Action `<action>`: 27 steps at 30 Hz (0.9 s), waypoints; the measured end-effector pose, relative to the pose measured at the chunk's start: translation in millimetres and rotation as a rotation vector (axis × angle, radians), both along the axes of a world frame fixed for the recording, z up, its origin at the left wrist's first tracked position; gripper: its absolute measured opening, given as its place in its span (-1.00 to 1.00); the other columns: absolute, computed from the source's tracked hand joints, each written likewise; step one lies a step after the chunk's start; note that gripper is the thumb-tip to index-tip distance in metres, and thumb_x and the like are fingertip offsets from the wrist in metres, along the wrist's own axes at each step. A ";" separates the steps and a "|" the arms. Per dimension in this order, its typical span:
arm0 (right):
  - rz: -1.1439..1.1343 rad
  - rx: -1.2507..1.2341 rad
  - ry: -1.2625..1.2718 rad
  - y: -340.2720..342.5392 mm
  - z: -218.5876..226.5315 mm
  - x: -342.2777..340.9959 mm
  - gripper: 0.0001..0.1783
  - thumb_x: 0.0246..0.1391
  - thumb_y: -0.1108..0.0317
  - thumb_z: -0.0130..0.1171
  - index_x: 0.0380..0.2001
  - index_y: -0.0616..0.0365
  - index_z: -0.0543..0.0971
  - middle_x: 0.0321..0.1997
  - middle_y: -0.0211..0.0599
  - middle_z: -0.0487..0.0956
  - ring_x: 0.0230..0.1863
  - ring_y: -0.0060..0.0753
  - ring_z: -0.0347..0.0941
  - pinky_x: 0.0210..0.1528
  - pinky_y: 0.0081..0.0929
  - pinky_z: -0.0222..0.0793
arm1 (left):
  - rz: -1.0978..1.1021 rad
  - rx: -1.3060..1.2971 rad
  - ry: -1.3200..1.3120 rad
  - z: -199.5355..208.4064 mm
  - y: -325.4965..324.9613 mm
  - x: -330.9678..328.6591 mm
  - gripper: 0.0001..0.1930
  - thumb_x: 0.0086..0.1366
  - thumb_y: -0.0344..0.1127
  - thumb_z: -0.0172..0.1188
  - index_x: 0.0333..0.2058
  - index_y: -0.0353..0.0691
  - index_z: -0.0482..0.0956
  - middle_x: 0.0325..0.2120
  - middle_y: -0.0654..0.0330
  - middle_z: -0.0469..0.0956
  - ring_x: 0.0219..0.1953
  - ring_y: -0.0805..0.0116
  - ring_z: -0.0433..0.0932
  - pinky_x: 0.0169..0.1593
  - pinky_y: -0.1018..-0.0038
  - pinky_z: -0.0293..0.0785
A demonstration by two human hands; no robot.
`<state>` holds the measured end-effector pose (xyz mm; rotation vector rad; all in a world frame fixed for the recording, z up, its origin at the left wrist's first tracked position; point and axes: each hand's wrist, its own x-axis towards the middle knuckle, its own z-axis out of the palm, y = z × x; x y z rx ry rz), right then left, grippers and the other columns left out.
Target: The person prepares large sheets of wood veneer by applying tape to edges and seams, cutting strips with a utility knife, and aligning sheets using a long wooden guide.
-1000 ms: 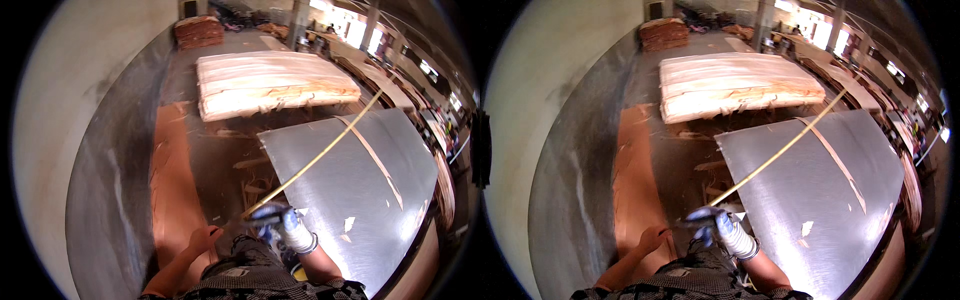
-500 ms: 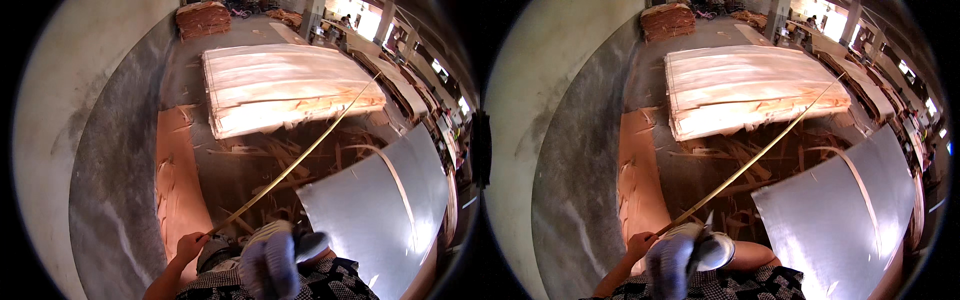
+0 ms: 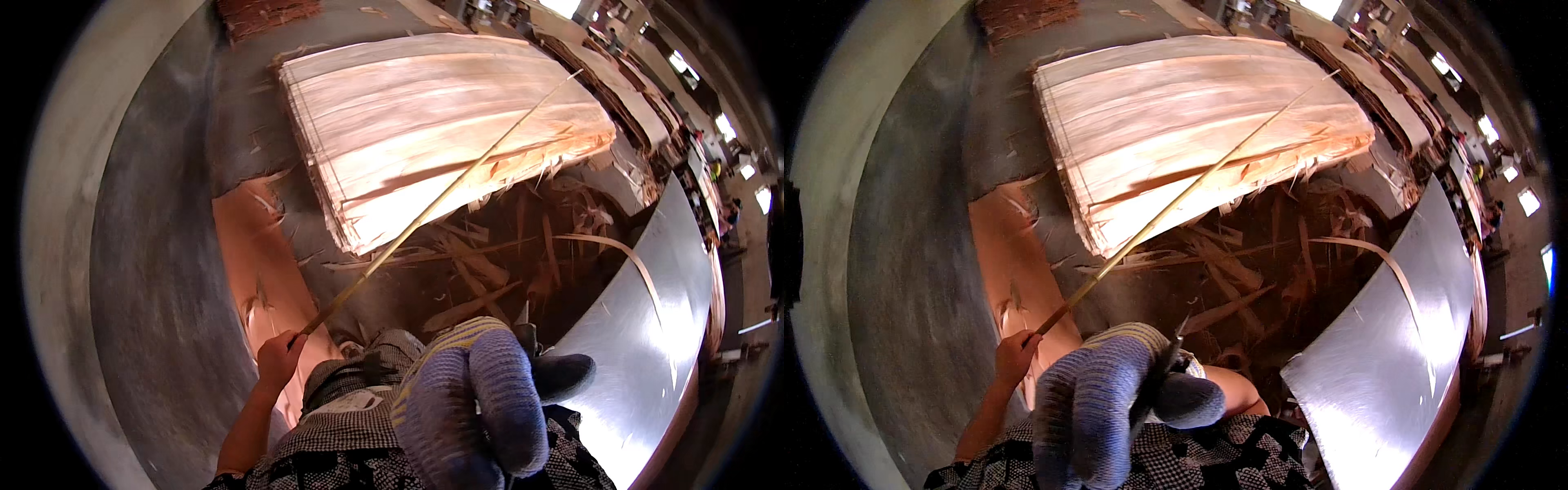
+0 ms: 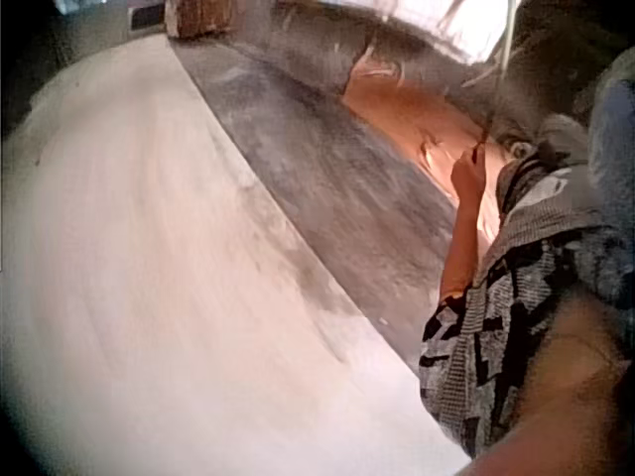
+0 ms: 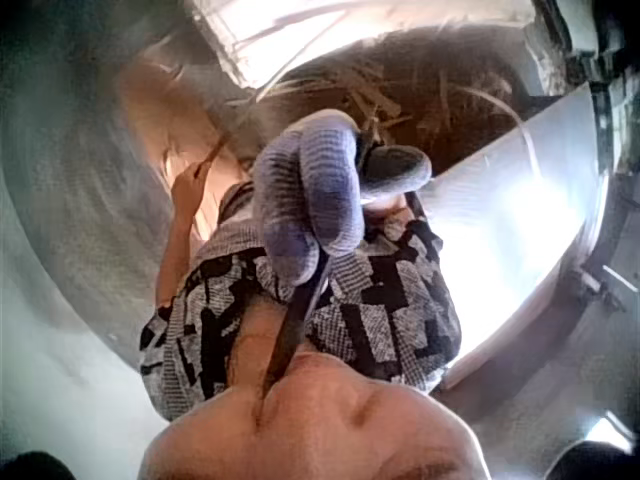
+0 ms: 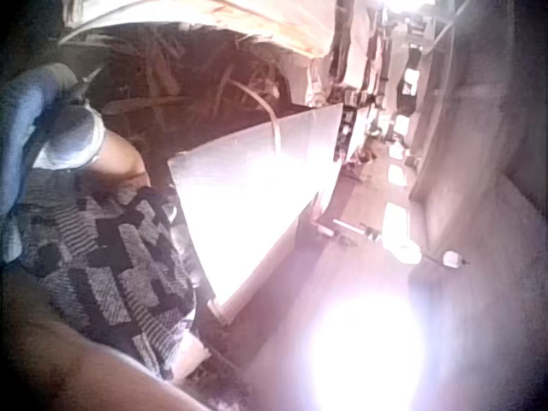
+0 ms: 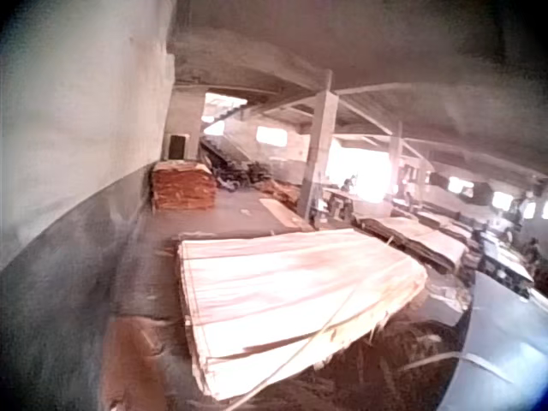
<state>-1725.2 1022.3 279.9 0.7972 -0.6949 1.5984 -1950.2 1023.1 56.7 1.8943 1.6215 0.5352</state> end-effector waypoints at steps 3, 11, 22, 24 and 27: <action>-0.301 -0.311 0.149 31.2 6.4 -36.1 -0.55 0.09 0.00 -0.01 -0.46 0.26 0.50 -0.52 0.00 0.52 -0.57 -0.28 0.49 -0.57 -0.51 0.43 | -0.037 -0.064 -0.109 -2.3 77.6 -17.9 -0.73 0.18 -0.18 0.05 -0.42 -0.30 0.56 -0.74 0.14 0.40 -0.71 0.40 0.34 -0.58 0.44 0.21; -1.669 -0.839 -1.070 252.4 -91.9 59.8 -0.69 0.11 0.13 -0.01 -0.33 0.18 0.47 -0.48 -0.19 0.52 -0.53 -0.42 0.43 -0.40 -0.48 0.41 | -0.040 -0.376 -0.099 -11.8 266.4 -46.3 -0.70 0.15 -0.10 0.07 -0.40 -0.24 0.57 -0.66 0.07 0.47 -0.60 0.25 0.47 -0.51 0.42 0.32; -1.089 -1.585 -0.577 409.7 -265.7 78.0 -0.54 0.05 -0.08 -0.01 -0.47 0.17 0.44 -0.52 -0.11 0.54 -0.56 -0.23 0.49 -0.52 -0.32 0.48 | -0.274 -0.215 0.043 -49.8 481.5 -102.3 -0.72 0.17 -0.11 0.03 -0.43 -0.19 0.56 -0.61 0.04 0.50 -0.51 0.09 0.49 -0.42 0.31 0.37; -1.077 -1.639 -0.522 428.5 -290.8 63.4 -0.61 0.06 0.02 0.03 -0.43 0.19 0.41 -0.54 -0.10 0.53 -0.58 -0.20 0.48 -0.54 -0.26 0.47 | -0.357 -0.253 -0.031 -53.4 529.0 -91.8 -0.73 0.18 -0.12 0.01 -0.43 -0.20 0.55 -0.62 0.06 0.50 -0.54 0.12 0.49 -0.44 0.32 0.36; -1.123 -1.856 -0.600 443.4 -331.8 30.9 -0.64 0.06 0.10 0.04 -0.32 0.19 0.32 -0.56 -0.08 0.52 -0.60 -0.17 0.47 -0.57 -0.24 0.46 | -0.377 -0.497 -0.273 -104.3 602.5 -78.1 -0.69 0.24 -0.17 -0.02 -0.48 -0.29 0.53 -0.74 0.23 0.40 -0.69 0.43 0.36 -0.58 0.48 0.25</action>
